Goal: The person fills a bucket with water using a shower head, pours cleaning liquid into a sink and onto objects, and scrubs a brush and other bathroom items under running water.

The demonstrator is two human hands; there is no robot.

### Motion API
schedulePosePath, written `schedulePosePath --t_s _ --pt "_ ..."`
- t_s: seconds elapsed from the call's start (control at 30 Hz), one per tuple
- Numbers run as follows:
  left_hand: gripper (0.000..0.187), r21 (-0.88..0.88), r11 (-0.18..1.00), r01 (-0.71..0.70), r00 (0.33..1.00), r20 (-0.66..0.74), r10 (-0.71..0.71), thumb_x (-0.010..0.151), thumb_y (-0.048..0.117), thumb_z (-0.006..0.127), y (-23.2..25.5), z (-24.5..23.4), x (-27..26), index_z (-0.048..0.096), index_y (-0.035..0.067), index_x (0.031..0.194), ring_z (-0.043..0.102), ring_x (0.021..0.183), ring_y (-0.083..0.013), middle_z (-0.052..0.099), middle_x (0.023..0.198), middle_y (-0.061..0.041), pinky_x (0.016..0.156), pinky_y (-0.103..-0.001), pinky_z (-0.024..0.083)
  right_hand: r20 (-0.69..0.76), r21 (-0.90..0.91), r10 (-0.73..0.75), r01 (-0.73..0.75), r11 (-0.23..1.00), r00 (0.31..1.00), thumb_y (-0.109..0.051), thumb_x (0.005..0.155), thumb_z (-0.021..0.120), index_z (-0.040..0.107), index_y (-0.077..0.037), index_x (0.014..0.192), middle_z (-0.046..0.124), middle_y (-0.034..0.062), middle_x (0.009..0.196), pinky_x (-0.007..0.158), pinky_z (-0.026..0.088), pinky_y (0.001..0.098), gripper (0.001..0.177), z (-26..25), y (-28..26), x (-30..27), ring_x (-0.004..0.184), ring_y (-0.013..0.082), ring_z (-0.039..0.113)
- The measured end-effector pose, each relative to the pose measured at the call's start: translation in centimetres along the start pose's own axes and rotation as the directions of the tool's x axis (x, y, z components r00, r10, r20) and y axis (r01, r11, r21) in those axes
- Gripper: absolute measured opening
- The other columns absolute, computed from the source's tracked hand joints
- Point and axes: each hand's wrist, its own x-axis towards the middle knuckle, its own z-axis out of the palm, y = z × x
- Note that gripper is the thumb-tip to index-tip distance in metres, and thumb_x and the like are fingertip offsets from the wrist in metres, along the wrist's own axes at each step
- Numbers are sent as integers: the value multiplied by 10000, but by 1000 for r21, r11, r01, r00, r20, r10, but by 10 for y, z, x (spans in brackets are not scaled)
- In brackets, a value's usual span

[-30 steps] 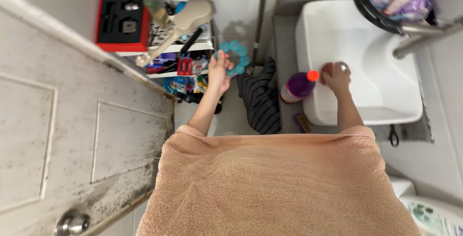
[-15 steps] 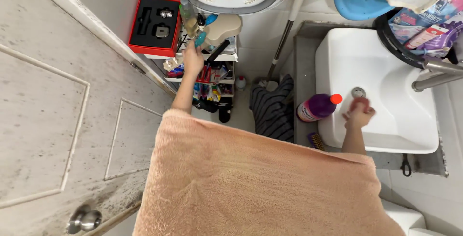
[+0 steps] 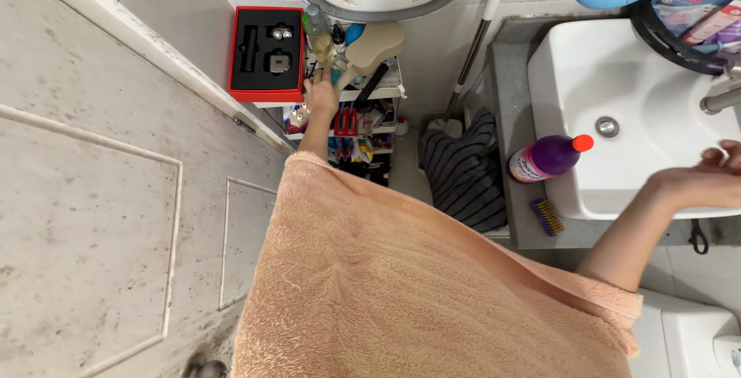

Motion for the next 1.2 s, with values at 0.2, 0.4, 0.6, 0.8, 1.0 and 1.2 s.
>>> schedulePosePath --t_s 0.2,0.4,0.6,0.8,1.0,1.2 --pt "460 -278 879 -388 900 -320 297 847 67 742 65 -1 -52 635 140 1288 522 1272 -326 605 1334 -122 1091 -469 478 454 -176 -1 90 980 891 -319 1126 746 360 -104 1512 536 124 1520 1135 564 412 586 101 -21 -141 1370 253 621" --pt "501 -896 224 384 669 437 601 1046 416 520 138 -60 -110 460 211 1499 667 1108 -156 622 1328 -28 906 -330 578 902 -329 272 125 936 335 -27 928 801 569 -84 1380 537 122 1440 1175 478 394 511 184 -49 -280 1386 285 543" --pt "594 -839 413 355 559 545 625 978 415 681 115 -81 -126 518 141 1479 659 997 -165 636 1244 -67 796 -325 580 868 -494 495 -23 869 40 -13 823 828 633 -72 1254 460 119 1432 940 582 336 477 213 -69 -324 1274 268 570" --pt "578 -865 427 264 747 463 476 908 330 745 69 -71 -96 582 109 1416 713 1038 -169 698 1249 -86 810 -324 607 780 -582 624 -313 751 47 -14 919 709 657 -68 1201 428 55 1467 957 570 304 292 201 -61 -339 1232 171 603" --pt "708 -845 530 71 993 10 -118 869 359 828 21 -43 -20 486 110 1437 632 1223 -266 614 1333 -135 995 -384 544 724 -594 654 -284 753 221 -34 927 760 696 -14 945 546 65 1382 920 583 287 69 141 -46 -336 1073 130 666" --pt "612 -463 845 -268 956 -239 173 979 161 694 -39 24 32 457 108 1541 538 1281 -435 409 1490 -252 1024 -458 504 608 -690 760 -320 649 229 -98 1037 690 717 -11 928 666 65 1287 848 535 268 142 92 -51 -337 973 114 641"
